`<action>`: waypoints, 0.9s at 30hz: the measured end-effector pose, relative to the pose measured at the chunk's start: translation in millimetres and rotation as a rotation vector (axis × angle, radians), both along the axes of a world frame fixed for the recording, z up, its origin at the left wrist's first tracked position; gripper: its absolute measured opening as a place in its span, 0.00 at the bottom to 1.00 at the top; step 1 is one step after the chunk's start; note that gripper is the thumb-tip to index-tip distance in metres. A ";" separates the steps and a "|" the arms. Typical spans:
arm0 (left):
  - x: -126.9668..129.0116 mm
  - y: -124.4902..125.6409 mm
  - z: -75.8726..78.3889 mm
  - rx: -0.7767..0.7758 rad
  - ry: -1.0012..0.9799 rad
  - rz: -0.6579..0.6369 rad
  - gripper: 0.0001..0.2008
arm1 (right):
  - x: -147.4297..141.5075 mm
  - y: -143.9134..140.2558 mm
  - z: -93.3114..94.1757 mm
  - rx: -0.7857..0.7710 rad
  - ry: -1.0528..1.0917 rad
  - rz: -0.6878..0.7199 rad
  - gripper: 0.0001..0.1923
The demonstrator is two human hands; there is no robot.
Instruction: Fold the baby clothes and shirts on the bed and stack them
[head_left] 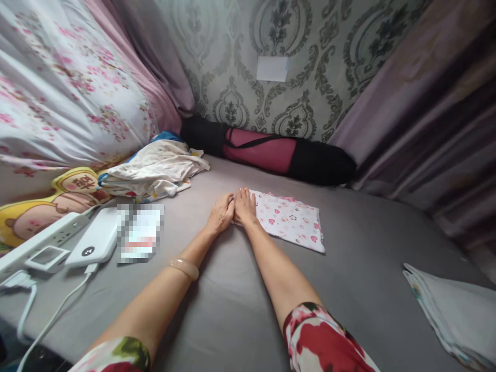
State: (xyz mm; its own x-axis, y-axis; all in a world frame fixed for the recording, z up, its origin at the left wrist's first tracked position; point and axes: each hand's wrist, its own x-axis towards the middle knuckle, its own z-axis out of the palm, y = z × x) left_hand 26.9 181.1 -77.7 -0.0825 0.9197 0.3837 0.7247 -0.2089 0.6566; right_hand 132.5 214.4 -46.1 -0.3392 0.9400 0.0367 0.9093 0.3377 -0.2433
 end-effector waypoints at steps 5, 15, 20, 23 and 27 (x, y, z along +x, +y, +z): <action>6.2 -6.8 3.7 0.039 0.170 -0.101 0.24 | 31.7 -11.3 28.9 0.027 0.101 -0.044 0.29; 12.2 -18.9 9.9 0.014 0.402 -0.388 0.22 | 93.5 -3.3 -1.4 -0.028 -0.003 -0.191 0.34; 8.6 -15.1 4.7 -0.005 0.471 -0.413 0.22 | 122.6 -8.7 18.2 -0.039 0.021 -0.192 0.33; 8.2 -13.8 2.5 -0.009 0.492 -0.414 0.23 | 154.6 -14.1 16.0 0.031 -0.021 -0.317 0.33; 9.4 -15.5 7.3 -0.032 0.516 -0.412 0.24 | 180.8 -16.6 0.1 0.061 -0.073 -0.376 0.33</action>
